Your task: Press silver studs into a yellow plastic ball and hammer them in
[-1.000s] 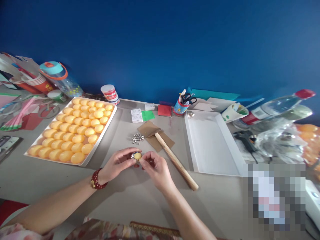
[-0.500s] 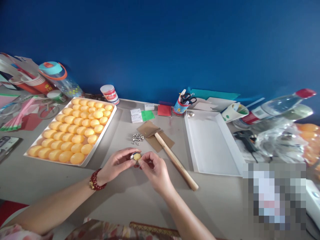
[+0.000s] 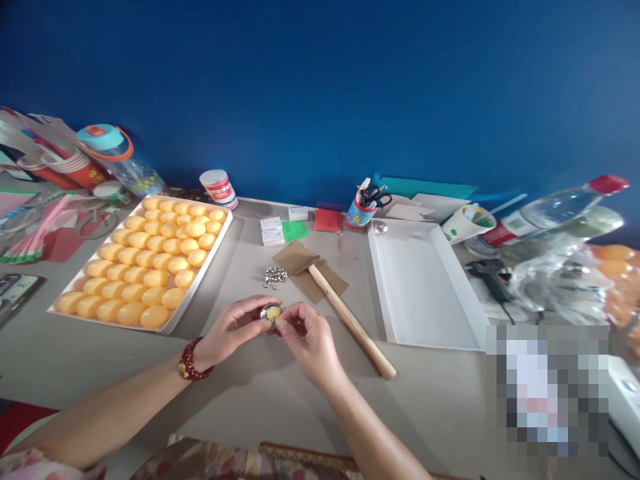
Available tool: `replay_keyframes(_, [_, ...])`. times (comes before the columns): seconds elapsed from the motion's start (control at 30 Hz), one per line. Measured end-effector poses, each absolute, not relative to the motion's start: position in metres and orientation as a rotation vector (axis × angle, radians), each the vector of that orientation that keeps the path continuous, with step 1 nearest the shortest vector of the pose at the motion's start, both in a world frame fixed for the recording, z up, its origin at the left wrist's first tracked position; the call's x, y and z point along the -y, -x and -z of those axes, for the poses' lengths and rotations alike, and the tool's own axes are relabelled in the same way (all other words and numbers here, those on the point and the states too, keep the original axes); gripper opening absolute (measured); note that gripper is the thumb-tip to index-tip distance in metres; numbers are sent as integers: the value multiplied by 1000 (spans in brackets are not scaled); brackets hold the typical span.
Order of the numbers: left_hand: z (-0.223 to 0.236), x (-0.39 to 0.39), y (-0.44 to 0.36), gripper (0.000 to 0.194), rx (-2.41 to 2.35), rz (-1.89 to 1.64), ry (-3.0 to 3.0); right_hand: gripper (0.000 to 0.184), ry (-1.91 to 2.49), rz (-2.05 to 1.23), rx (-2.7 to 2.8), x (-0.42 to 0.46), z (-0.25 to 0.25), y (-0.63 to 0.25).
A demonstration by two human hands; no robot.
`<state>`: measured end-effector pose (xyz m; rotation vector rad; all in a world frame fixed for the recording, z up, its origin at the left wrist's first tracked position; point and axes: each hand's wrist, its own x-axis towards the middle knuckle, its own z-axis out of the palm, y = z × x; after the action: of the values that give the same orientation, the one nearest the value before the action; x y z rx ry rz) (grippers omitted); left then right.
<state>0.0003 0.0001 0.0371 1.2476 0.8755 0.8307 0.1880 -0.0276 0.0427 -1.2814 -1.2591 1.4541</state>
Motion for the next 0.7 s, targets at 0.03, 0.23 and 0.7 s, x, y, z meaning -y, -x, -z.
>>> replay_keyframes(0.03, [-37,0,0,34,-874,-831,-1253,27,1285,-1452,1260,28,-42,-188])
replay_keyframes(0.23, [-39,0,0,34,-889,-834,-1262,26,1285,-1444,1267,28,-42,-188])
replay_keyframes(0.7, [-34,0,-1,38,-708,-850,-935,32,1318,-1262,1221,23,-57,-207])
